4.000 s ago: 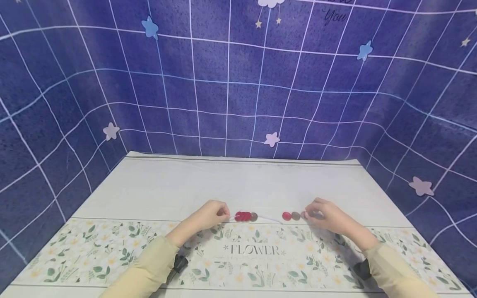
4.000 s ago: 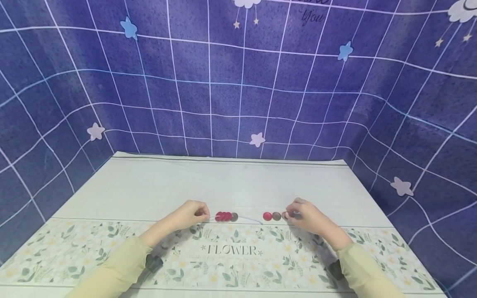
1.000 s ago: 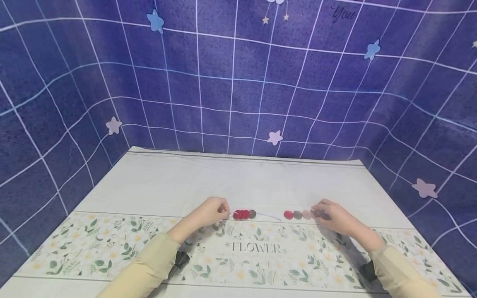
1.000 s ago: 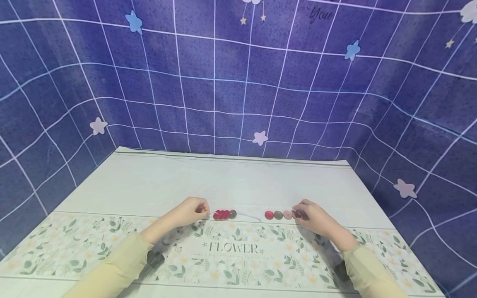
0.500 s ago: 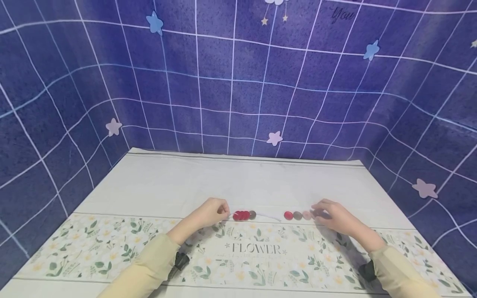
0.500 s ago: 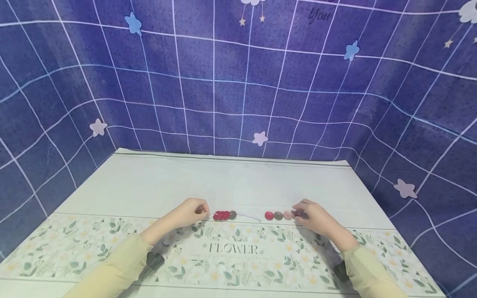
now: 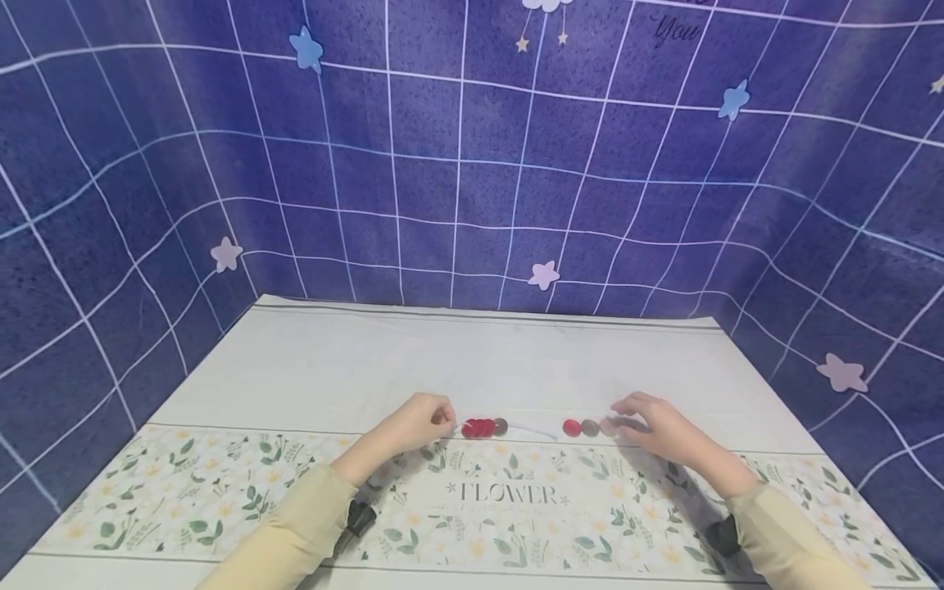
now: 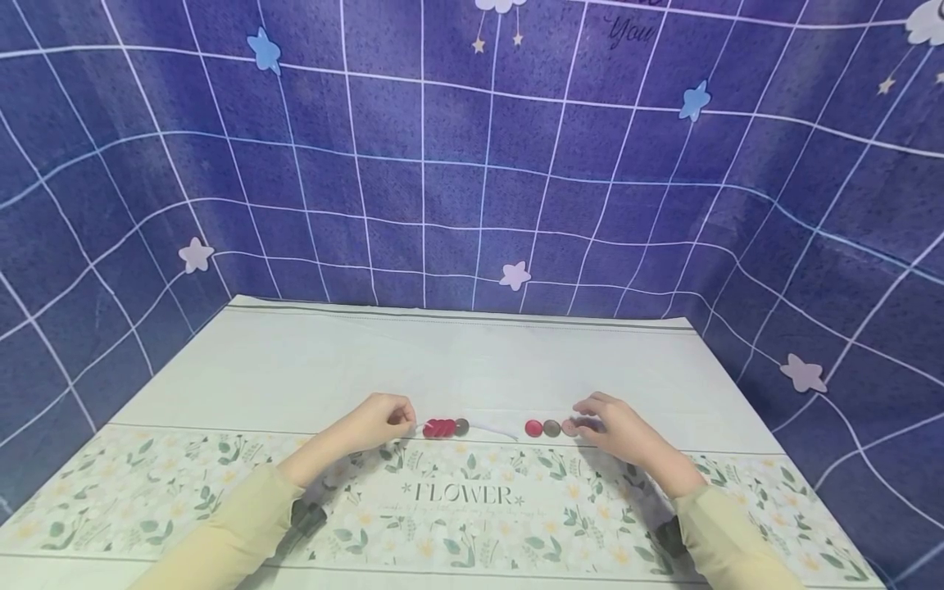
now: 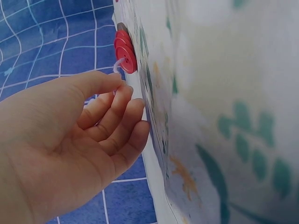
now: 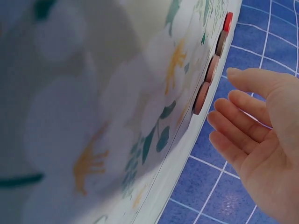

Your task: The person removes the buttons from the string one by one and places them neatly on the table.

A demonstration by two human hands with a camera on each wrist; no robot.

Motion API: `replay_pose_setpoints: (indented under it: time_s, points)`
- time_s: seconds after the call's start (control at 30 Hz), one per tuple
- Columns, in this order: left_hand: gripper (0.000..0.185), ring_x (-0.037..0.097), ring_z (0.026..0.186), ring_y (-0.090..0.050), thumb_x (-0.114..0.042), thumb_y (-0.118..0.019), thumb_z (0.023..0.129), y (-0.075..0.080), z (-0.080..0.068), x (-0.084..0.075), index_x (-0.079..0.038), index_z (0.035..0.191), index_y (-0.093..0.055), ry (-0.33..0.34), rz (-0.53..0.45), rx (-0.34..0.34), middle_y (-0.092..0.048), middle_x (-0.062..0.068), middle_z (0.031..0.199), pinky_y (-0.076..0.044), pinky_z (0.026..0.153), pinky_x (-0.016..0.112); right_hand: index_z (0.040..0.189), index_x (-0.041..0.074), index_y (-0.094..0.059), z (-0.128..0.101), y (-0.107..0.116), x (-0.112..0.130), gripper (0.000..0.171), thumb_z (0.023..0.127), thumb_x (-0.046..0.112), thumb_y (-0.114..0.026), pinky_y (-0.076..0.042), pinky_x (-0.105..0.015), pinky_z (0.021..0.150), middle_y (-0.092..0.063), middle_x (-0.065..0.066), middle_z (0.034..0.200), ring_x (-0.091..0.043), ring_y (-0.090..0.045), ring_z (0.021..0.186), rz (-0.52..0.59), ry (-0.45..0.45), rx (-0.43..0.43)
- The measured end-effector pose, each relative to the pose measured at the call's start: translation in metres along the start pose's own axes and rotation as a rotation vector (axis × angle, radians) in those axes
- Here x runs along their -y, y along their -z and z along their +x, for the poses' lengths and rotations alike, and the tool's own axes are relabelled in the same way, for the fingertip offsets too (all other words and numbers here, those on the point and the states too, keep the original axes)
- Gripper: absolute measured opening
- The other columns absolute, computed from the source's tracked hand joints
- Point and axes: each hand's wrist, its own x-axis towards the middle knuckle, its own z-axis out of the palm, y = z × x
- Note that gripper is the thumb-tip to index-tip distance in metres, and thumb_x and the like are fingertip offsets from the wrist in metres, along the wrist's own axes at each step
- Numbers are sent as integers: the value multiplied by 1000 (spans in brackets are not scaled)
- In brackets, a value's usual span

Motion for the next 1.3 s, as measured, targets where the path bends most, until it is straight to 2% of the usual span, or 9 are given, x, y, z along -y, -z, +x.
replay_pose_setpoints:
  time_s: [0.43,0.93,1.3]
  points:
    - [6,9,67,-51,-17,-64,86,0,0,1,-15,81,-62,4,-5,1,-57,-7,71,-45,67,27,105,0,-65,5,-6,4,27,80,4,-69,-52,-40,83,-67,-8,99,-26,-64,93,-8,78,-36]
    - [6,9,67,-51,-17,-64,86,-1,2,4,-15,81,-62,-3,-6,-1,-59,-7,74,-46,69,28,107,2,-65,14,-11,8,29,81,14,-71,-50,-44,87,-66,-7,103,-26,-63,97,-6,92,-18]
    - [5,9,65,-51,-16,-64,87,0,0,1,-14,82,-62,-5,2,-7,-58,-7,71,-45,67,26,105,2,-65,21,-15,14,29,81,15,-71,-50,-43,86,-67,-6,101,-25,-63,96,24,117,-22]
